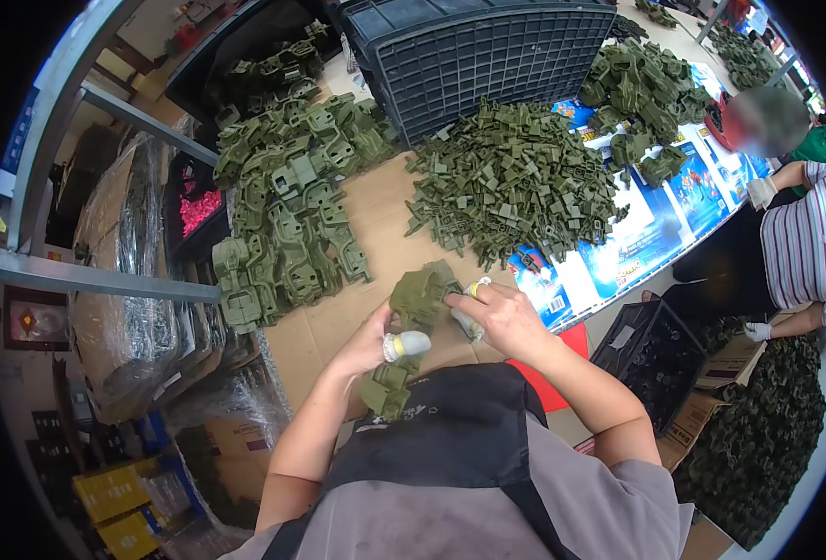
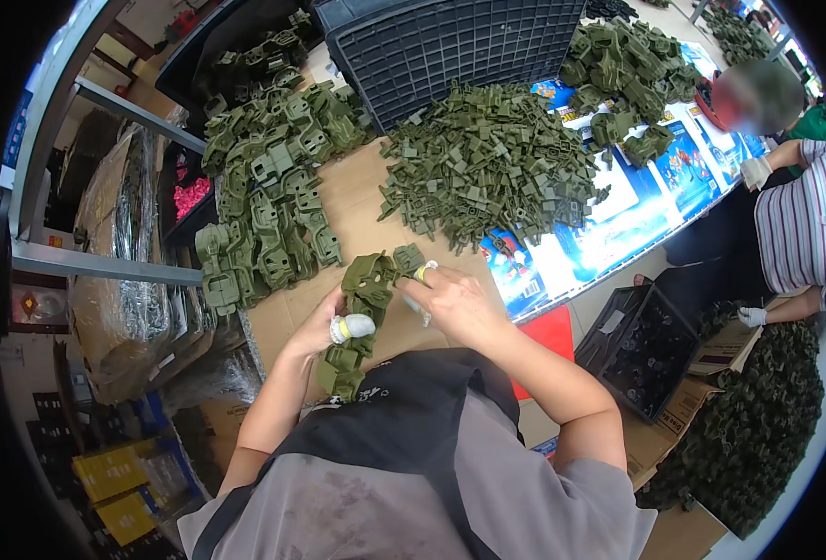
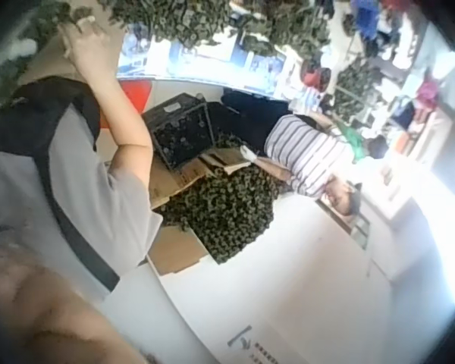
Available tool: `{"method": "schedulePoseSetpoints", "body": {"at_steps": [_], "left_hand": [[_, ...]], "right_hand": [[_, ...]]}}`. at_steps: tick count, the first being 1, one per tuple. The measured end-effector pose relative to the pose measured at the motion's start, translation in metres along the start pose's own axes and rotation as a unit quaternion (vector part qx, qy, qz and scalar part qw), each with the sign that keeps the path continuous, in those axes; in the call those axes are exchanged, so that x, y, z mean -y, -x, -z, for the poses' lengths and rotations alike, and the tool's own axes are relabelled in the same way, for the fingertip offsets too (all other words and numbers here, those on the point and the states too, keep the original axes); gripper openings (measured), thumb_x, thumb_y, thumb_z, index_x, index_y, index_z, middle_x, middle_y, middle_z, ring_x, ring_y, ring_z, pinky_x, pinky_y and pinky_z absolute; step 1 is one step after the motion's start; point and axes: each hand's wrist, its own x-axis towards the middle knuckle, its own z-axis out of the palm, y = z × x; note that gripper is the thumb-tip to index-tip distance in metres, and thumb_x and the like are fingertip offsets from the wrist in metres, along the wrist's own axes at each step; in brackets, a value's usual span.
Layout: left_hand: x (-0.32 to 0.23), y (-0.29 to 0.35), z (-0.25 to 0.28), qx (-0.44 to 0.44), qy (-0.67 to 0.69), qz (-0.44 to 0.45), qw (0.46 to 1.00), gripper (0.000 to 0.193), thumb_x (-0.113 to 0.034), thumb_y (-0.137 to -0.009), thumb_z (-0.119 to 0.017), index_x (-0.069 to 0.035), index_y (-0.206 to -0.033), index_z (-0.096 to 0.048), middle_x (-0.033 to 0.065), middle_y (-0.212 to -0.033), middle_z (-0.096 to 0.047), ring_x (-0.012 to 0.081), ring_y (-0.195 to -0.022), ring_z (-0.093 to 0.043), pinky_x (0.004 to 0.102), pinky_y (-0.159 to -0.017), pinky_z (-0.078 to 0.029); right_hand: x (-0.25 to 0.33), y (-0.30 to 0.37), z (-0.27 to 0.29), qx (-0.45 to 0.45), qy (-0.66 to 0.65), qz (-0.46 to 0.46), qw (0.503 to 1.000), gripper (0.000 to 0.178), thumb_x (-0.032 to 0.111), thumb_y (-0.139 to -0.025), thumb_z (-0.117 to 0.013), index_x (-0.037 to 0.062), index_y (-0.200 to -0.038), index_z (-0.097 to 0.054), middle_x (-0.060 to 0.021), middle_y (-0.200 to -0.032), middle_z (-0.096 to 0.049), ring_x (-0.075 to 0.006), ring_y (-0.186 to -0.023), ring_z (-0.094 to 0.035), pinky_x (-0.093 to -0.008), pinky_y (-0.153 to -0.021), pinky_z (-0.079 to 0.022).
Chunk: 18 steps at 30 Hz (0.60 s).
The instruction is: The person puts protective finger cots onto their fingers and assembles plastic toy components together by hand.
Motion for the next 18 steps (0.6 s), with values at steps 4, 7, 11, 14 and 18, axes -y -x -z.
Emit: {"method": "schedulePoseSetpoints", "body": {"at_steps": [4,7,11,14,18], "left_hand": [[-0.003,0.005,-0.002,-0.005,-0.016,0.033,0.999,0.066,-0.009,-0.068,-0.07,-0.004,-0.123,-0.034,0.0075,-0.109,-0.051,0.0141,-0.09,-0.054,0.0279,-0.076,-0.045],[-0.005,0.005,-0.003,0.0,0.0,0.036,0.999,0.064,-0.008,-0.068,-0.069,-0.004,-0.122,-0.035,0.0076,-0.107,-0.052,0.0139,-0.089,-0.054,0.0278,-0.075,-0.046],[-0.002,0.001,-0.006,0.016,0.003,0.019,1.0,0.06,-0.007,-0.069,-0.068,-0.003,-0.12,-0.037,0.0072,-0.105,-0.054,0.0139,-0.087,-0.055,0.0276,-0.073,-0.046],[-0.005,0.002,-0.007,0.013,-0.032,0.009,0.999,0.055,-0.007,-0.069,-0.068,-0.003,-0.117,-0.041,0.0067,-0.101,-0.056,0.0137,-0.087,-0.055,0.0274,-0.073,-0.046],[-0.001,0.001,-0.006,0.026,-0.06,0.002,0.998,0.052,-0.008,-0.069,-0.069,-0.002,-0.114,-0.044,0.0065,-0.098,-0.057,0.0131,-0.085,-0.055,0.0274,-0.073,-0.046]], "right_hand": [[0.005,0.001,-0.001,0.037,-0.005,-0.03,0.999,0.033,0.006,-0.065,-0.061,0.0093,-0.098,-0.057,-0.0105,-0.071,-0.055,-0.028,-0.063,-0.056,-0.0368,-0.056,-0.046],[0.003,0.0,0.001,0.054,-0.039,-0.029,0.997,0.036,0.004,-0.063,-0.06,0.0088,-0.099,-0.056,-0.0113,-0.072,-0.056,-0.0282,-0.064,-0.056,-0.0372,-0.056,-0.046],[0.007,-0.002,0.003,0.063,-0.022,-0.033,0.997,0.038,0.0,-0.061,-0.058,0.0083,-0.099,-0.056,-0.0117,-0.073,-0.057,-0.0283,-0.066,-0.057,-0.0374,-0.058,-0.046],[0.002,-0.003,0.002,0.074,-0.04,-0.024,0.996,0.038,-0.001,-0.061,-0.057,0.0082,-0.098,-0.057,-0.0122,-0.073,-0.057,-0.0285,-0.066,-0.057,-0.0374,-0.058,-0.046],[-0.005,-0.001,0.0,0.091,-0.053,0.006,0.994,0.038,-0.001,-0.06,-0.057,0.0084,-0.096,-0.057,-0.0119,-0.073,-0.057,-0.0285,-0.065,-0.057,-0.0373,-0.057,-0.046]]}}
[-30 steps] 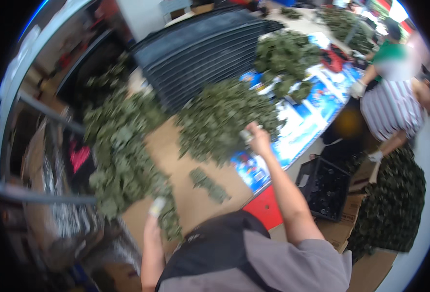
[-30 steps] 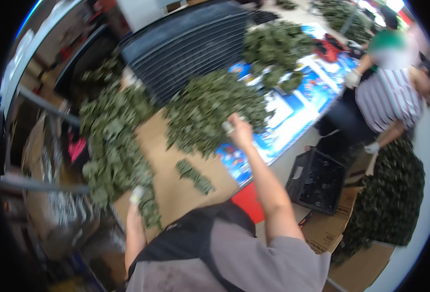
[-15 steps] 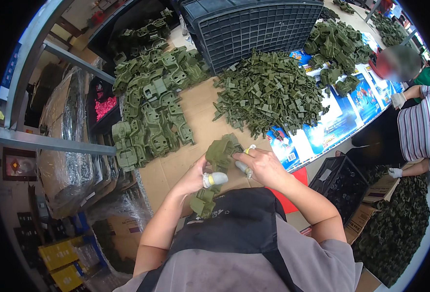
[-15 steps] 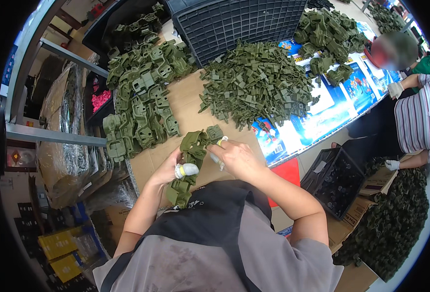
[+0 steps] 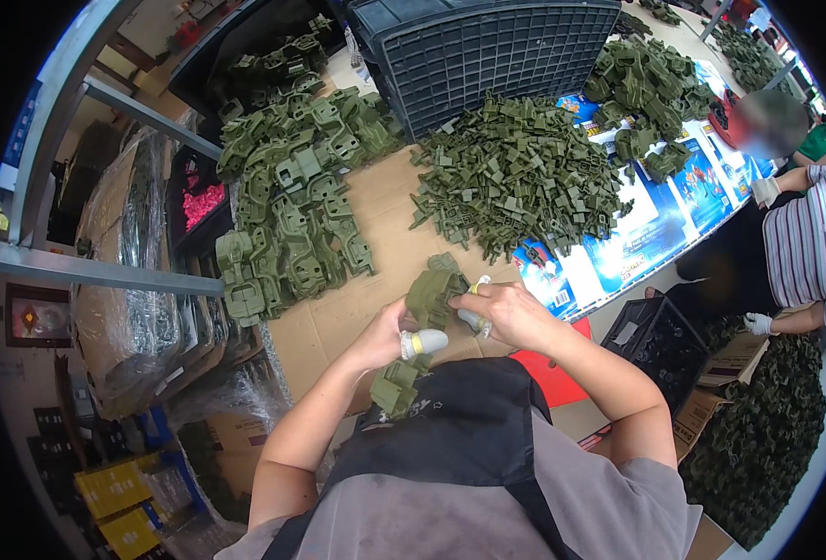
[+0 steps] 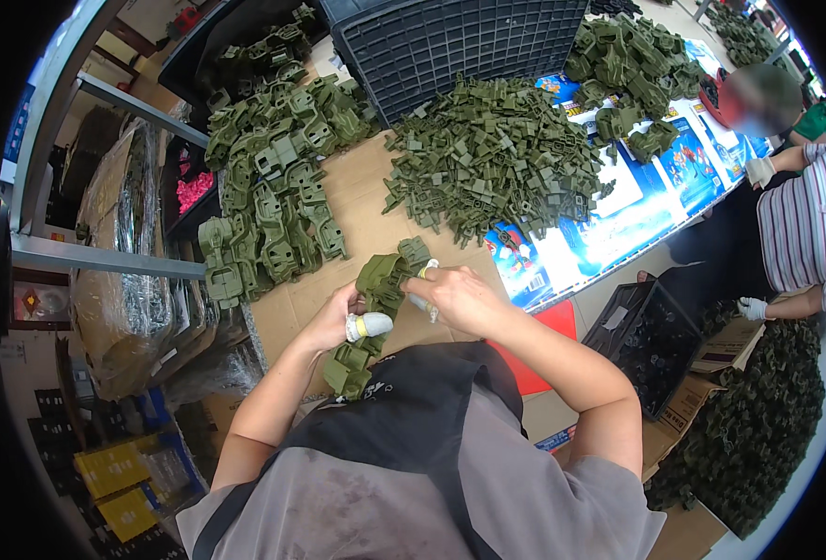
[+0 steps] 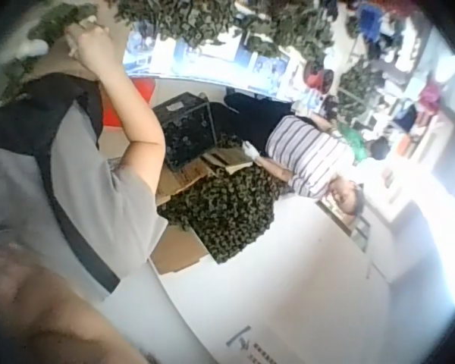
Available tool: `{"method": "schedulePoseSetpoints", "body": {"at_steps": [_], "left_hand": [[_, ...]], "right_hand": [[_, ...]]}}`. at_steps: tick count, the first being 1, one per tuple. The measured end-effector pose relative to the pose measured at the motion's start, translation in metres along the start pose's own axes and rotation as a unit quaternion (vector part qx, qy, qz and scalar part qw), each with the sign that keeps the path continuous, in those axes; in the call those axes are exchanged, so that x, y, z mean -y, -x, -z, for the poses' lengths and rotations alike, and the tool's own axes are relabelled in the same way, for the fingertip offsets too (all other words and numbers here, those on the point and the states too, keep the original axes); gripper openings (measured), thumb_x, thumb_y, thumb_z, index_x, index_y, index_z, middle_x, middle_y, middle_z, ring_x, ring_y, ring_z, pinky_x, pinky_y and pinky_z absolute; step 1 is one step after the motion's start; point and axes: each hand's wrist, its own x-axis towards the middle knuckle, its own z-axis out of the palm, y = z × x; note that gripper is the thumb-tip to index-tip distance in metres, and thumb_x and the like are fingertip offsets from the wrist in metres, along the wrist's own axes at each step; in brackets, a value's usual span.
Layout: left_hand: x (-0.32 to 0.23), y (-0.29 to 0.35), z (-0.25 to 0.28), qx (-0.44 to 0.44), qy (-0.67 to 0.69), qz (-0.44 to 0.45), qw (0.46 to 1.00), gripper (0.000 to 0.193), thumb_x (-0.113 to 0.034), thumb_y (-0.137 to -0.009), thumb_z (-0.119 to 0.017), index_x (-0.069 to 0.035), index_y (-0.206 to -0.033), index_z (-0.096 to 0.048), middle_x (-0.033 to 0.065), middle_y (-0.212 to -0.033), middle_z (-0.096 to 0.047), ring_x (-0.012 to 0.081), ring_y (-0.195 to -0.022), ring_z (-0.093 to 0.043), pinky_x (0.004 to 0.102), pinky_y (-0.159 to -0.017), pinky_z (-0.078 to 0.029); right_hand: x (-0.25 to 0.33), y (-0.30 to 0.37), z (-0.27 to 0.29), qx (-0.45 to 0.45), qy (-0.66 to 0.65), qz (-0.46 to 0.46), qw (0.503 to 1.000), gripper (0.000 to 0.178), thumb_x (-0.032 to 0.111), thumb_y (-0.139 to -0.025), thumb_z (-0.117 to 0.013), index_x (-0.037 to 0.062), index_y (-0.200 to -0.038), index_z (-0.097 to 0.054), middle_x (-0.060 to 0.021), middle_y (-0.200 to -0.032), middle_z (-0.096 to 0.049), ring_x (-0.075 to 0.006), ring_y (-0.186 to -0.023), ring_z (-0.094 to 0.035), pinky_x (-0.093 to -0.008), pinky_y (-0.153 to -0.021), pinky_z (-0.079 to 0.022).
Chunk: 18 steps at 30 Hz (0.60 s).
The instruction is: The person puts protective finger cots onto their fingers and assembles plastic toy components together by hand.
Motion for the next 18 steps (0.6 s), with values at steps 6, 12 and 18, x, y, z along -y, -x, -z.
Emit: {"method": "schedulePoseSetpoints", "body": {"at_steps": [6,12,18], "left_hand": [[0.0,-0.001,-0.004,0.026,-0.026,0.032,0.999,0.051,0.0,-0.069,-0.065,0.0,-0.114,-0.042,0.0067,-0.102,-0.054,0.0114,-0.085,-0.055,0.0247,-0.07,-0.048],[0.001,0.0,-0.009,0.015,-0.062,0.055,0.996,0.049,-0.002,-0.068,-0.067,-0.001,-0.112,-0.044,0.0041,-0.095,-0.055,0.0087,-0.077,-0.054,0.0235,-0.064,-0.047],[-0.006,-0.008,-0.007,0.051,-0.073,0.093,0.992,0.049,-0.005,-0.069,-0.067,-0.001,-0.112,-0.044,0.0037,-0.096,-0.055,0.01,-0.081,-0.054,0.0253,-0.066,-0.046]], "right_hand": [[-0.005,0.008,-0.015,-0.006,0.002,-0.023,1.0,0.04,-0.001,-0.058,-0.057,0.0092,-0.096,-0.058,-0.012,-0.07,-0.057,-0.0286,-0.064,-0.057,-0.0381,-0.057,-0.047],[-0.016,0.019,-0.042,-0.035,-0.028,0.0,0.999,0.036,0.003,-0.061,-0.058,0.0092,-0.096,-0.057,-0.0107,-0.072,-0.057,-0.0272,-0.066,-0.058,-0.0363,-0.056,-0.048],[-0.022,0.028,-0.052,-0.092,-0.122,-0.016,0.988,0.04,0.001,-0.061,-0.058,0.009,-0.1,-0.055,-0.0119,-0.088,-0.059,-0.0275,-0.075,-0.058,-0.0356,-0.064,-0.048]]}}
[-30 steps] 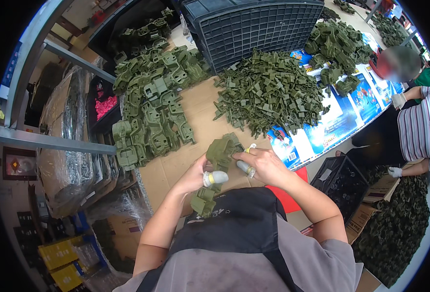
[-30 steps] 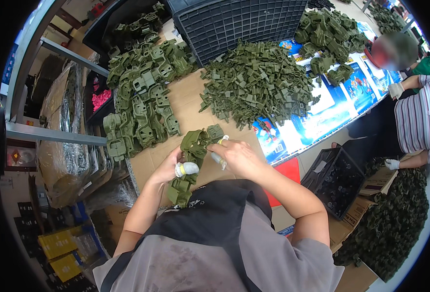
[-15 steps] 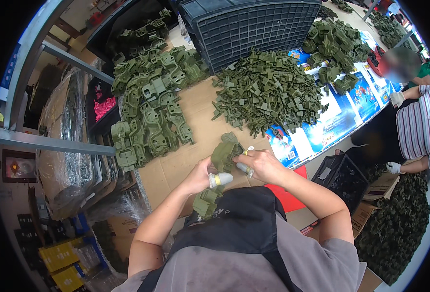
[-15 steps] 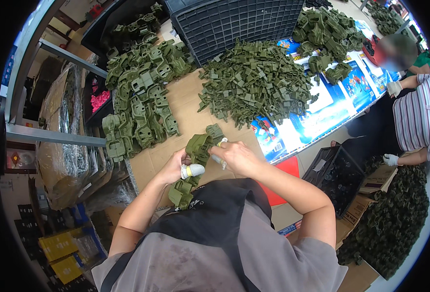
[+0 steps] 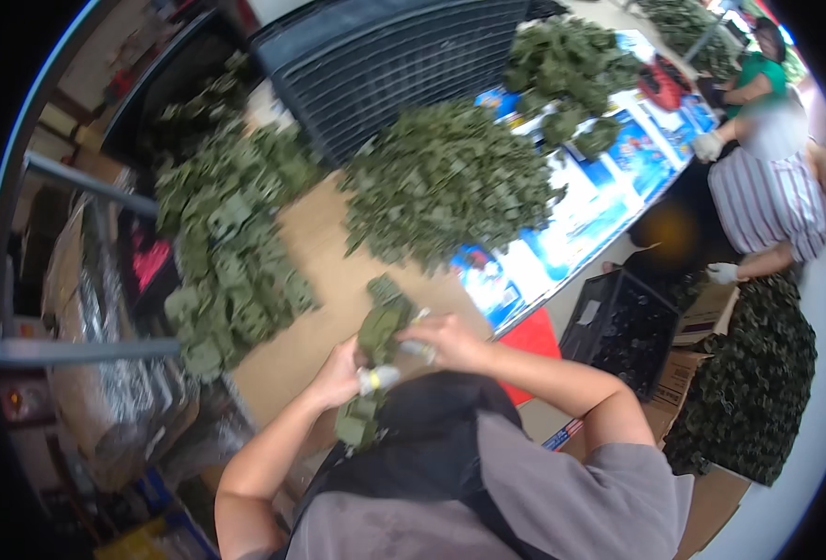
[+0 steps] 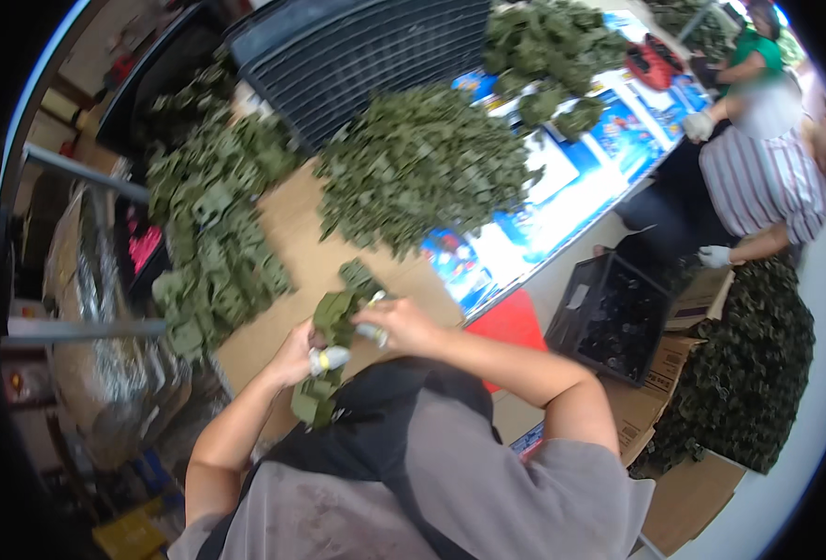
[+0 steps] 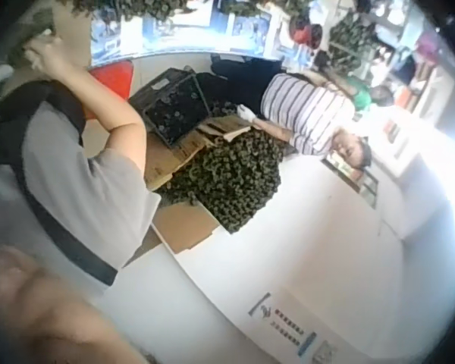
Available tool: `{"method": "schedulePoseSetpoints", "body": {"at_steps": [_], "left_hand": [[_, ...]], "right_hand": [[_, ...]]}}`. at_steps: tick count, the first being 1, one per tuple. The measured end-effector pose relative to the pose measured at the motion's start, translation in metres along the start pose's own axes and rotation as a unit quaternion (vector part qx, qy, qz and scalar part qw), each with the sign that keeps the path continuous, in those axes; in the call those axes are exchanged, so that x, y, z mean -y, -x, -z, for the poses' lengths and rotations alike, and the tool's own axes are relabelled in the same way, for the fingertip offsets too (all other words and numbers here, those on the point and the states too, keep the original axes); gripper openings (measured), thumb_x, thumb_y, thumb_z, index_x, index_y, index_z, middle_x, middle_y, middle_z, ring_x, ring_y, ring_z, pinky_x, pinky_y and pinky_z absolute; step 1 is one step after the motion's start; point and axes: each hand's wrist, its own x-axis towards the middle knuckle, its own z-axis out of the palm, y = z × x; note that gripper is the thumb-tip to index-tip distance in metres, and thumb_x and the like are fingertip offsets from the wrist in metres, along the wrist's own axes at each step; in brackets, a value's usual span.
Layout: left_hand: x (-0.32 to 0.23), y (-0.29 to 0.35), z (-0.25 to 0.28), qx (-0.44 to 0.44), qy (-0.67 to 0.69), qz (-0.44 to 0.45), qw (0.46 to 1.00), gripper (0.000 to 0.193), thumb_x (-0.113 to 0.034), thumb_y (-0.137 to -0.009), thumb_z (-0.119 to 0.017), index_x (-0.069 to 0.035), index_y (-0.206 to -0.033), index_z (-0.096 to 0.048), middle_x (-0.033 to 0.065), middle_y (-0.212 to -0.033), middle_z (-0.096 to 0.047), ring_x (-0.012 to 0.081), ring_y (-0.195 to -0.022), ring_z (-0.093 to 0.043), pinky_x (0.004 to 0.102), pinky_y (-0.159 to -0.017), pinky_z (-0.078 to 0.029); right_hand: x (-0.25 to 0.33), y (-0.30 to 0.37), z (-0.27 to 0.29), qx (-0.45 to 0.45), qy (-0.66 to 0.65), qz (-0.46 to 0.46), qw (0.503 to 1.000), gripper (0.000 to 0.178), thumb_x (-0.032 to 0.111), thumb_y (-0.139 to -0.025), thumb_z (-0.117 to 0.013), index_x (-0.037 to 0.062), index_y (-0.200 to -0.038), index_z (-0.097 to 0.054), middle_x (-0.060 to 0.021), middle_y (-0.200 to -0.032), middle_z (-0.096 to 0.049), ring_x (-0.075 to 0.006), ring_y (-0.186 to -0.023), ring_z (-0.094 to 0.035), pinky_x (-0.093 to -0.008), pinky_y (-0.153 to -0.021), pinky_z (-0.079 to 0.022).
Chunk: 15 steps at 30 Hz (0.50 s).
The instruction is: The person puts protective finger cots onto their fingers and assembles plastic toy components together by hand.
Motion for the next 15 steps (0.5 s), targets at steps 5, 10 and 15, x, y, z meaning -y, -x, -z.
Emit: {"method": "schedulePoseSetpoints", "body": {"at_steps": [5,10,15], "left_hand": [[0.009,-0.012,0.001,-0.089,0.102,0.015,0.991,0.054,-0.004,-0.074,-0.06,-0.005,-0.122,-0.036,0.0052,-0.111,-0.049,0.0145,-0.1,-0.049,0.0304,-0.081,-0.043],[0.081,-0.009,0.034,-0.231,0.342,0.003,0.911,0.047,-0.036,-0.082,-0.05,-0.004,-0.116,-0.042,0.0098,-0.101,-0.054,0.0203,-0.084,-0.056,0.0332,-0.074,-0.047],[0.077,0.01,0.011,-0.183,0.546,0.068,0.815,0.048,-0.042,-0.081,-0.05,-0.002,-0.106,-0.05,0.0138,-0.093,-0.057,0.0274,-0.076,-0.058,0.0407,-0.069,-0.049]], "right_hand": [[-0.026,-0.012,0.043,0.094,-0.259,-0.142,0.951,0.045,0.012,-0.075,-0.057,0.013,-0.118,-0.042,-0.0126,-0.099,-0.055,-0.0279,-0.091,-0.054,-0.0333,-0.08,-0.043],[-0.119,0.03,0.032,-0.137,0.313,-0.181,0.922,0.031,0.007,-0.065,-0.057,0.01,-0.095,-0.05,-0.0131,-0.08,-0.05,-0.0293,-0.082,-0.049,-0.0378,-0.07,-0.043],[-0.181,0.043,-0.002,-0.094,0.358,-0.204,0.906,0.032,0.009,-0.069,-0.05,0.0094,-0.101,-0.046,-0.0164,-0.082,-0.047,-0.0311,-0.078,-0.05,-0.0382,-0.065,-0.043]]}}
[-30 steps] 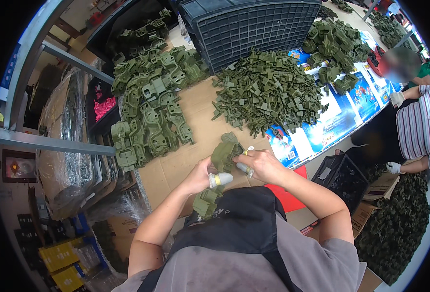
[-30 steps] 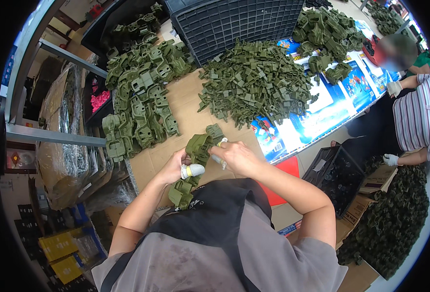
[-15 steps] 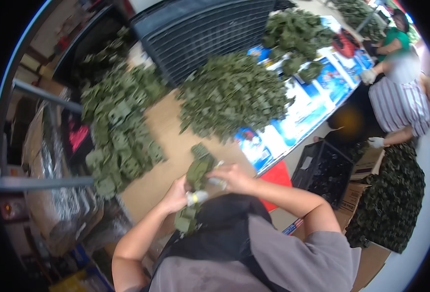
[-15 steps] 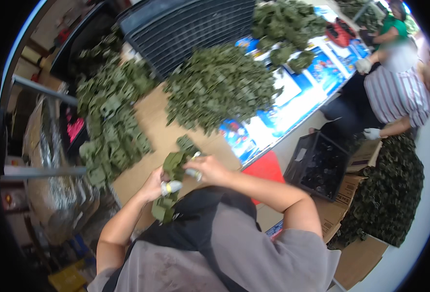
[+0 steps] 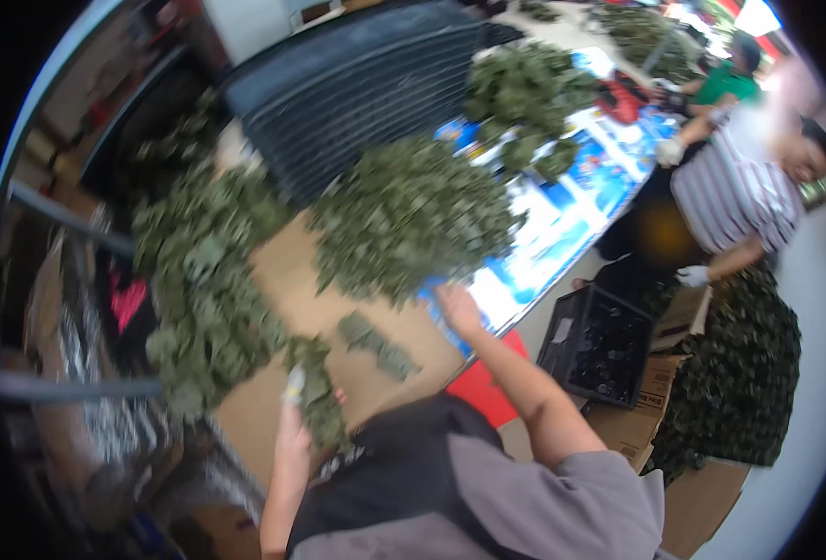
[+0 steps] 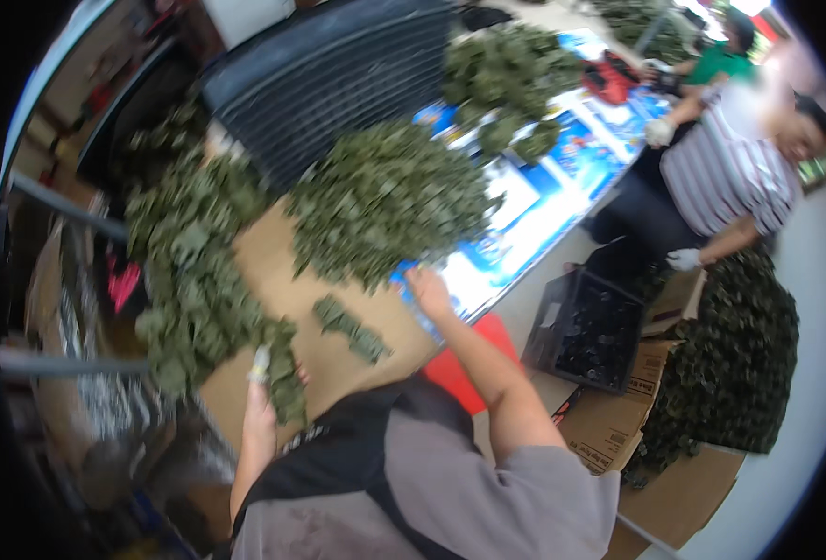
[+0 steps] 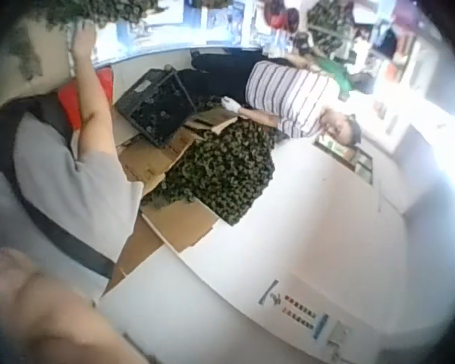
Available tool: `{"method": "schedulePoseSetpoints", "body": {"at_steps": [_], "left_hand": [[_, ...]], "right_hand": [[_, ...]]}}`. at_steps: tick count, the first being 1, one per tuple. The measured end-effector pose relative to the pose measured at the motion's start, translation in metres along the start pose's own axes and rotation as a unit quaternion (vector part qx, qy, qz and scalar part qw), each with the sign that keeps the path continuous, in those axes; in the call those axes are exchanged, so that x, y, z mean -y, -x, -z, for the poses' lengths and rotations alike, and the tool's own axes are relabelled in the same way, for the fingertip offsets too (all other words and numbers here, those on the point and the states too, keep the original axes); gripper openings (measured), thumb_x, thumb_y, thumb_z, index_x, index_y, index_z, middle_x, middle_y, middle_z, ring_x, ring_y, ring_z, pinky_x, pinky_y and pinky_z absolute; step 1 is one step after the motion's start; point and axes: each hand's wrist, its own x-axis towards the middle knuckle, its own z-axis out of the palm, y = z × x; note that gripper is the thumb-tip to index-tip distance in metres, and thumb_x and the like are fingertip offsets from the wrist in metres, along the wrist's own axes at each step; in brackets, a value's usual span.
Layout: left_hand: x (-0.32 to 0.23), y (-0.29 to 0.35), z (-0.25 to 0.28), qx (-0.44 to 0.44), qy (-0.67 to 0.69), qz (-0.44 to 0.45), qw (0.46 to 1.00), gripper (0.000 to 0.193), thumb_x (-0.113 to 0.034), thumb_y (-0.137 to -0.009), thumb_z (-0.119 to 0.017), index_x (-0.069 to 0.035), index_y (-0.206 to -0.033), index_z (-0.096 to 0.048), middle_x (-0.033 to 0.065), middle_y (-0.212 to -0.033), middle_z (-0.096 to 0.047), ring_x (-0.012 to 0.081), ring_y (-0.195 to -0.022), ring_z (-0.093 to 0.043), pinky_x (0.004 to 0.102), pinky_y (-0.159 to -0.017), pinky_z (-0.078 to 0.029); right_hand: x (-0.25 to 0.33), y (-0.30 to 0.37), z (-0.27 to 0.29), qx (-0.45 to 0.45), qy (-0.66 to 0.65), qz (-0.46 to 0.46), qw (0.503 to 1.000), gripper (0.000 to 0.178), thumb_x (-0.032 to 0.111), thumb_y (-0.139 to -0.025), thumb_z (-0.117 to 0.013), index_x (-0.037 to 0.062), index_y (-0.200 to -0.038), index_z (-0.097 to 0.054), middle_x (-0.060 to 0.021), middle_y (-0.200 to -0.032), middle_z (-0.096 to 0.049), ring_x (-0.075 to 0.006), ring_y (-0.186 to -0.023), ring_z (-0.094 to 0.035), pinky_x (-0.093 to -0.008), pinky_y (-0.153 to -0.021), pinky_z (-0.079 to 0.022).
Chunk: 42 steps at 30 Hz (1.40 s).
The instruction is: The person puts protective finger cots onto their fingers and assembles plastic toy components together by hand.
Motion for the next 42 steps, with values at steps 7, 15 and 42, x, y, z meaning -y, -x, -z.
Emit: {"method": "schedulePoseSetpoints", "body": {"at_steps": [7,15,42], "left_hand": [[0.019,0.002,0.009,0.024,-0.047,0.055,0.997,0.049,-0.045,-0.085,-0.034,-0.007,-0.111,-0.049,0.0131,-0.098,-0.058,0.0243,-0.072,-0.06,0.0375,-0.064,-0.051],[0.02,0.004,-0.04,0.008,-0.093,0.08,0.992,0.042,-0.041,-0.083,-0.048,-0.007,-0.108,-0.05,0.0089,-0.096,-0.058,0.0197,-0.078,-0.059,0.0324,-0.064,-0.052],[0.024,0.011,-0.039,-0.049,-0.105,0.114,0.987,0.029,-0.029,-0.087,-0.044,-0.007,-0.106,-0.049,0.0074,-0.088,-0.057,0.0171,-0.077,-0.058,0.0324,-0.066,-0.05]], "right_hand": [[0.044,-0.01,0.081,0.101,-0.244,-0.117,0.957,0.02,0.0,-0.07,-0.057,0.0056,-0.088,-0.051,-0.0118,-0.077,-0.058,-0.0202,-0.077,-0.059,-0.0317,-0.064,-0.045],[0.161,0.024,0.165,0.294,-0.355,0.285,0.84,0.029,0.007,-0.068,-0.06,0.008,-0.096,-0.059,-0.0114,-0.083,-0.058,-0.028,-0.078,-0.057,-0.0362,-0.069,-0.046],[0.188,0.008,0.152,0.412,-0.248,0.367,0.796,0.029,-0.002,-0.059,-0.053,0.0037,-0.086,-0.057,-0.0138,-0.075,-0.057,-0.0301,-0.076,-0.057,-0.0398,-0.066,-0.046]]}}
